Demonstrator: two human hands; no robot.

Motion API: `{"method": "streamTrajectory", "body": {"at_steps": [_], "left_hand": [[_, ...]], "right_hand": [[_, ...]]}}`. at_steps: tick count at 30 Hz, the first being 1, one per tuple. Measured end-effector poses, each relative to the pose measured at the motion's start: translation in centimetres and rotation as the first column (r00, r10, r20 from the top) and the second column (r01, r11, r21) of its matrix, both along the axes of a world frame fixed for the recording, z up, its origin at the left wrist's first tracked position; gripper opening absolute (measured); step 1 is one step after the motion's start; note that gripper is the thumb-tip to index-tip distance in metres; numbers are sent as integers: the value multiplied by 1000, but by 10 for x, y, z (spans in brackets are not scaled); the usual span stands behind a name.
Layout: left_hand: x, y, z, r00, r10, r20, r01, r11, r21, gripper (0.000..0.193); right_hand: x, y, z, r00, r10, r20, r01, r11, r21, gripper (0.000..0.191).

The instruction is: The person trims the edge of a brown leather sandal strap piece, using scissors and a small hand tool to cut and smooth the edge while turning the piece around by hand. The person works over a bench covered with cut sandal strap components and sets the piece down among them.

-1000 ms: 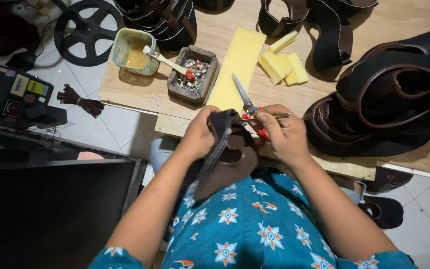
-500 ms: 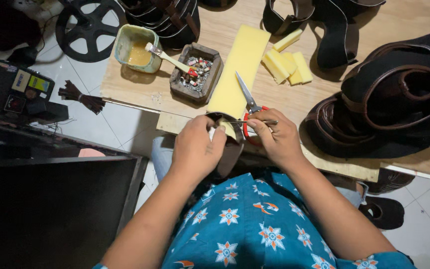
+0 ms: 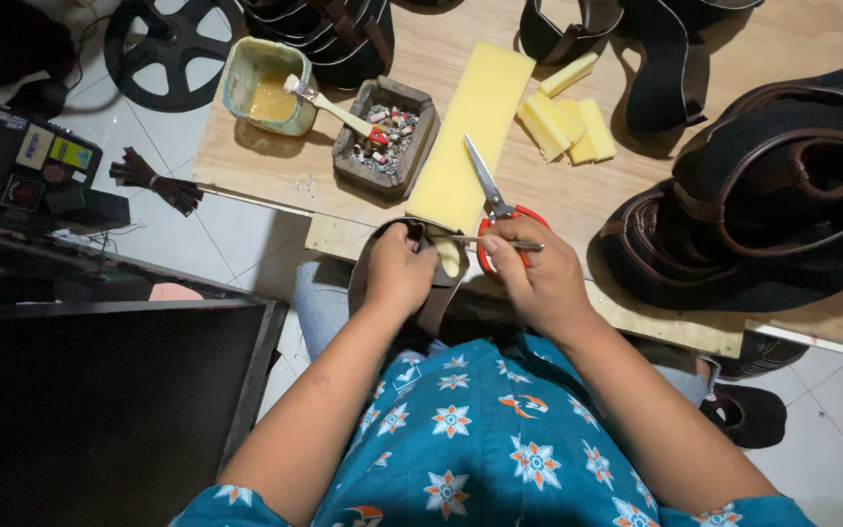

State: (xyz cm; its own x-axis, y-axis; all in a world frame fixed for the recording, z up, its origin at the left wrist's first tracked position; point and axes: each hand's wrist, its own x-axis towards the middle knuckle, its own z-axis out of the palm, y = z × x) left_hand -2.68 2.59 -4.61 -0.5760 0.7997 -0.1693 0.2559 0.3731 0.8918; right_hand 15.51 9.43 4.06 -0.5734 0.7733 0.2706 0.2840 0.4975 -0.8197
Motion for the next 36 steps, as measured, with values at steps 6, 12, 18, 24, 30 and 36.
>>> {"method": "streamTrajectory", "body": {"at_steps": [6, 12, 18, 24, 30, 36], "left_hand": [[-3, 3, -5, 1000, -5, 9, 5, 998, -55, 22], [-1, 1, -12, 993, -32, 117, 25, 998, 63, 14], [8, 0, -3, 998, 36, -41, -37, 999, -29, 33], [11, 4, -7, 929, 75, -362, -1, 980, 200, 30], [11, 2, -9, 981, 33, -189, -23, 998, 54, 34], [11, 4, -4, 991, 44, -129, -33, 996, 81, 33]], "right_hand": [[-12, 2, 1, 992, 104, 69, -120, 951, 284, 13], [-6, 10, -2, 994, 8, 106, -23, 990, 140, 15], [-5, 11, -5, 989, 72, 125, -92, 983, 159, 15], [-2, 3, -1, 994, 68, 80, -83, 977, 197, 12], [-11, 8, -10, 991, 134, -5, -131, 974, 185, 12], [-13, 6, -13, 997, 72, -4, -72, 997, -29, 12]]}}
